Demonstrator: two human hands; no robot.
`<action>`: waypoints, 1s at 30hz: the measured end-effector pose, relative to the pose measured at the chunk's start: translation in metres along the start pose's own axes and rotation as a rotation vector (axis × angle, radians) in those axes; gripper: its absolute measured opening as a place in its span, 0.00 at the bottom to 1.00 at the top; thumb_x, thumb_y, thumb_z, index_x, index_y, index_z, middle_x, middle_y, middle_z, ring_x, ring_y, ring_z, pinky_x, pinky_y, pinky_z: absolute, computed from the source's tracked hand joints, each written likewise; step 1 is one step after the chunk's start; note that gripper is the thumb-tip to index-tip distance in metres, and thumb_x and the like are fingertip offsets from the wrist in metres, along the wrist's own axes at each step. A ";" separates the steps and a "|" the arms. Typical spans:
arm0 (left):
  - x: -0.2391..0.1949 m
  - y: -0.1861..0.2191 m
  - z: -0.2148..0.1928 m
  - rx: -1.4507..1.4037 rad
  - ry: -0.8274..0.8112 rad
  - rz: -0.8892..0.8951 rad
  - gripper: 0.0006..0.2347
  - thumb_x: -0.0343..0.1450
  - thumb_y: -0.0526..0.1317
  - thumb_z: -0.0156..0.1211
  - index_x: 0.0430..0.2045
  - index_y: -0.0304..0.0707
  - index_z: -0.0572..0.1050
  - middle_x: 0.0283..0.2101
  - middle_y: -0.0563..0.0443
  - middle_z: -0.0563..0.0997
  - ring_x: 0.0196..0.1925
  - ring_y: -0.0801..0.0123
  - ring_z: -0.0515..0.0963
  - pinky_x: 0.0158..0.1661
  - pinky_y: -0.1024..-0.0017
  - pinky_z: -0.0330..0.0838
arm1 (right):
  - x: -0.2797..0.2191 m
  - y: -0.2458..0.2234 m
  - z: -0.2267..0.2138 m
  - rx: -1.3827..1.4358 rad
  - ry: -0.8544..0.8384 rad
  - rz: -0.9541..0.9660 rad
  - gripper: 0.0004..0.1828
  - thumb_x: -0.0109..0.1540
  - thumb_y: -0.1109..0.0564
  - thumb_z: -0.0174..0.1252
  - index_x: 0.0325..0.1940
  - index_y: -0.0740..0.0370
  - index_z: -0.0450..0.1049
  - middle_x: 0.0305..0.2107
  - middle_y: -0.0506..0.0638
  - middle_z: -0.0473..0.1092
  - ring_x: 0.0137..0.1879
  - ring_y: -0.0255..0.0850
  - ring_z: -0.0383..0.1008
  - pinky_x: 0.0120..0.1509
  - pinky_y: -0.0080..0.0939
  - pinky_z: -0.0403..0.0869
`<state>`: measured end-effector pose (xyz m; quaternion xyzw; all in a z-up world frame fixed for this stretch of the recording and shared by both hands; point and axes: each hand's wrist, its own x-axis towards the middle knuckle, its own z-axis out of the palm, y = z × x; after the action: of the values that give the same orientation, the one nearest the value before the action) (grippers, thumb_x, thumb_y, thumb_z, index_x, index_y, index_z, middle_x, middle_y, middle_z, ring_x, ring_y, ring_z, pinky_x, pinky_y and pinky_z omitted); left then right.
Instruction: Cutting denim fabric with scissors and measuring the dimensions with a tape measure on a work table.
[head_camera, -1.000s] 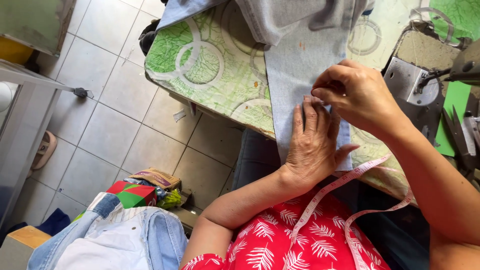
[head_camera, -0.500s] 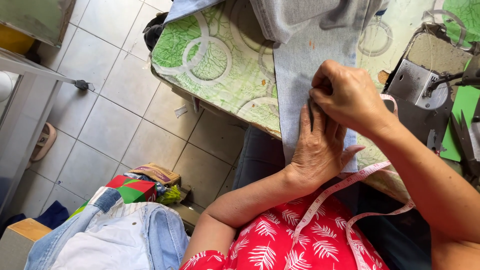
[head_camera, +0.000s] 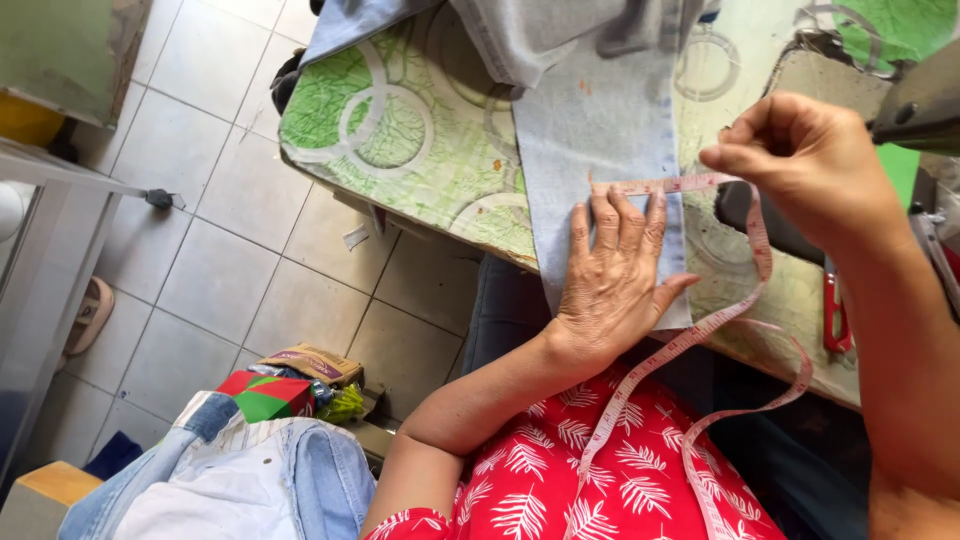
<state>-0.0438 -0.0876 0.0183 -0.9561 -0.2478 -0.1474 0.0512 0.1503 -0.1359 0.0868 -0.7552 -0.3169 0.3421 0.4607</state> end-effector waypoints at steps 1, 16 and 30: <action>0.000 0.000 0.001 0.014 -0.011 0.001 0.40 0.71 0.72 0.41 0.70 0.39 0.62 0.65 0.30 0.70 0.70 0.38 0.67 0.70 0.47 0.60 | -0.004 0.001 0.002 -0.251 0.067 -0.016 0.09 0.65 0.56 0.71 0.42 0.54 0.75 0.29 0.40 0.70 0.32 0.25 0.63 0.36 0.26 0.62; -0.038 -0.004 -0.032 -0.340 0.229 0.154 0.16 0.81 0.41 0.46 0.52 0.26 0.76 0.53 0.35 0.78 0.53 0.47 0.78 0.54 0.56 0.72 | -0.046 0.002 0.009 -0.220 -0.082 0.352 0.04 0.64 0.60 0.66 0.39 0.64 0.81 0.27 0.49 0.77 0.33 0.33 0.71 0.39 0.31 0.67; -0.053 -0.014 -0.036 -0.302 0.179 0.187 0.19 0.80 0.49 0.51 0.54 0.30 0.76 0.54 0.41 0.76 0.54 0.55 0.76 0.55 0.59 0.68 | -0.057 -0.001 0.021 -0.196 -0.021 0.390 0.04 0.65 0.60 0.63 0.37 0.63 0.78 0.19 0.52 0.73 0.26 0.33 0.69 0.31 0.31 0.64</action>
<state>-0.1041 -0.1064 0.0368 -0.9549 -0.1275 -0.2618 -0.0576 0.1007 -0.1708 0.0934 -0.8397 -0.2012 0.4004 0.3067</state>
